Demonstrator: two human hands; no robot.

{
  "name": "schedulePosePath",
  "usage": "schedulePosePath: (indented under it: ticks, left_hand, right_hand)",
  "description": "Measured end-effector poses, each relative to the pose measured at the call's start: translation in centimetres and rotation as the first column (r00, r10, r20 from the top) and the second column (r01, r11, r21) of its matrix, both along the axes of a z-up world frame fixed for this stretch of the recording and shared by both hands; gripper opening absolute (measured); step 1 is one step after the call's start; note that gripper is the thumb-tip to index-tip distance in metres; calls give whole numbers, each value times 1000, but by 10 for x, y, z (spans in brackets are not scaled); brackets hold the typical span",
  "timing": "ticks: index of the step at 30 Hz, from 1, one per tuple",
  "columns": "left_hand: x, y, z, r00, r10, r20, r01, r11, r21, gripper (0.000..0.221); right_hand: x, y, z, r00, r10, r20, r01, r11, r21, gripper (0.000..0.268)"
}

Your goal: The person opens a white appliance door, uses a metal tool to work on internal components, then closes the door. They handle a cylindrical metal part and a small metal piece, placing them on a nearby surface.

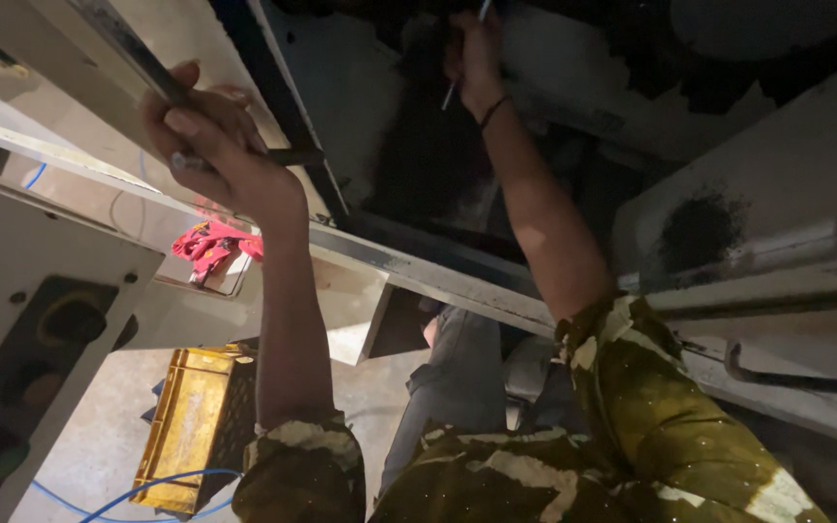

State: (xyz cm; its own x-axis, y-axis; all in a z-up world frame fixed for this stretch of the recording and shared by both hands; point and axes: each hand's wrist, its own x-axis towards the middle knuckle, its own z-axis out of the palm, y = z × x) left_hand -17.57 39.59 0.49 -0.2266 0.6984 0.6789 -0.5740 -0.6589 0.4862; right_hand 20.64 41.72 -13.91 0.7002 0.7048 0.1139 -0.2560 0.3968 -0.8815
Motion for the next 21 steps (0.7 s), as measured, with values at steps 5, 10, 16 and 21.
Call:
schedulePosePath:
  ticks: [5,10,16,21]
  left_hand:
    - [-1,0,-2,999,-30,17,30,1000,-6,43]
    - [1,4,-4,1000,7,10,-7,1000,0,44]
    - [1,1,-1,1000,-18,22,18,1000,2,42]
    - [0,-1,0,1000,11,-15,-11,999,-31,43]
  right_hand:
    - [2,-1,-5,993,90,83,-93,995,36,32]
    - [-7,-4,6,999,11,37,-11,1000,-7,13]
    - [-17,-8,17,998,8,63,-9,1000,17,14]
    - [-5,5,6,1000,-13,-10,12,1000,-5,17]
